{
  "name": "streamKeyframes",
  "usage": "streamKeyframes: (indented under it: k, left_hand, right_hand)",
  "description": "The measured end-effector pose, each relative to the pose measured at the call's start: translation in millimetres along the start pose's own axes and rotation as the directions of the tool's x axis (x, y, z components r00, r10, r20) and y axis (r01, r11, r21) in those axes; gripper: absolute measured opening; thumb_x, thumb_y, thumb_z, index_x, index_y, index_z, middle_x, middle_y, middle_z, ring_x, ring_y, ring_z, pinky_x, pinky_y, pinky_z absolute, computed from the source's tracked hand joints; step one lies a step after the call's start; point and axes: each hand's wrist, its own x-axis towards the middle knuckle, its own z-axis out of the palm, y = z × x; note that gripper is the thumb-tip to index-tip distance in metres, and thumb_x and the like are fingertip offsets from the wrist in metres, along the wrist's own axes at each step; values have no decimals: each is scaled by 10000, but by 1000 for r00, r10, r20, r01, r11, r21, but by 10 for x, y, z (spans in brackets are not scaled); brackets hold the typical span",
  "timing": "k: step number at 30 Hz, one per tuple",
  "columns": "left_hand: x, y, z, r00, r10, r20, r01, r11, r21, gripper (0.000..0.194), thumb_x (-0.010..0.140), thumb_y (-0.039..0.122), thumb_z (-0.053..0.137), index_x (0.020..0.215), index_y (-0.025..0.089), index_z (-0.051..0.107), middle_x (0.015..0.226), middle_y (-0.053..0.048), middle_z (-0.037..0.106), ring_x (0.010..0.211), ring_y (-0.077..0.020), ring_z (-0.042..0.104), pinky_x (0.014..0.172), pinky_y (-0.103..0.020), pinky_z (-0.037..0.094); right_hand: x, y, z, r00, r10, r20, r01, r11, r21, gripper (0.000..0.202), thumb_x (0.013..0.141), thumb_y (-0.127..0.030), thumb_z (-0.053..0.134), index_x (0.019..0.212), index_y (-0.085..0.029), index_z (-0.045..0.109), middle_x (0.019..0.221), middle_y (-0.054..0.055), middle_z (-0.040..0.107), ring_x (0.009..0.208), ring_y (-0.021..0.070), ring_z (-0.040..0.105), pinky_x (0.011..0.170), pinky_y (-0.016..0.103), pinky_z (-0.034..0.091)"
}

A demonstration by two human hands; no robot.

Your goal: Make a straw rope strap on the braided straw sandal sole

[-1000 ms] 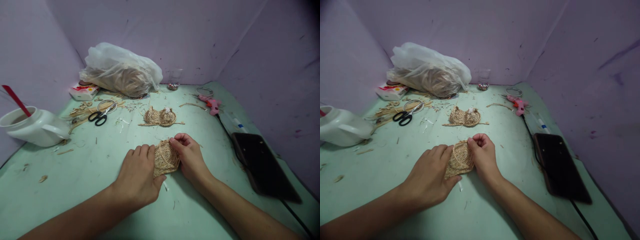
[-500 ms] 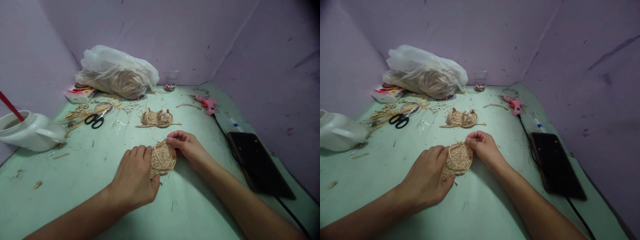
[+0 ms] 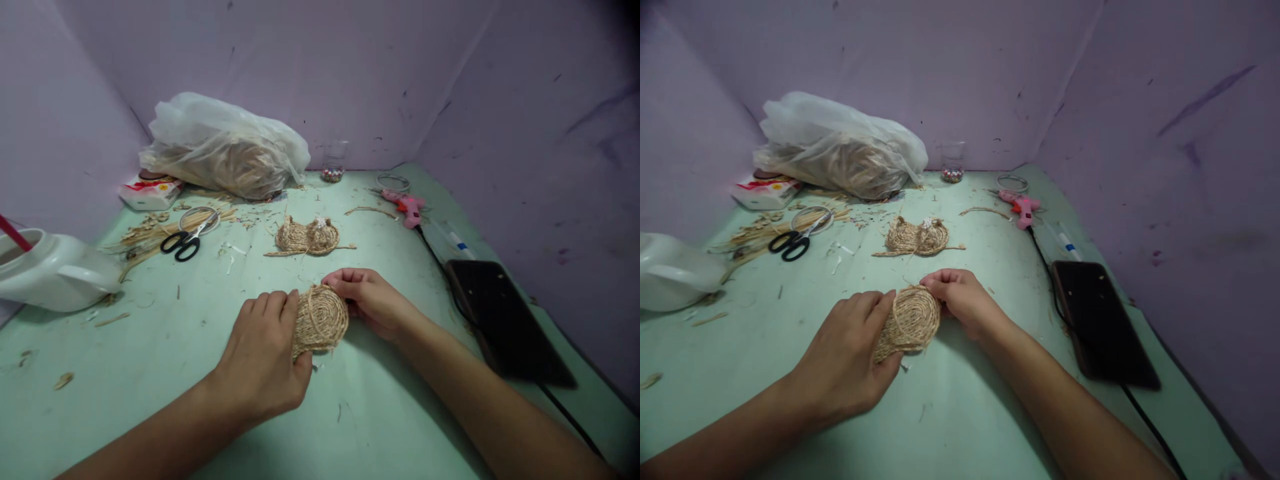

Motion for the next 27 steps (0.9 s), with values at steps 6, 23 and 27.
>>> streamKeyframes:
  k: [6,23,27]
  left_hand:
    - [14,1,-12,998,-59,1,59,998,31,596,692,316,500,1228,61,441,1054,-159,515,939,-283,463,817,-427,403]
    - [25,38,-21,981,-194,32,190,977,98,565,772,418,440,1217,68,429,1066,-156,519,981,-288,471,752,-381,439]
    - [23,32,-22,976,-216,36,212,972,100,495,782,425,419,1134,82,478,1045,-151,515,971,-287,479,714,-370,449]
  right_hand:
    - [20,75,30,988,-152,13,152,985,-80,217,655,-338,661,609,-130,615,542,14,577,501,113,496,502,258,375]
    - [37,125,85,989,-123,80,112,985,128,260,674,-171,637,932,-154,666,901,73,695,775,162,632,733,299,464]
    - [34,147,60,961,-220,168,217,976,32,408,660,-241,678,1057,-172,615,1018,81,665,930,194,603,831,339,445]
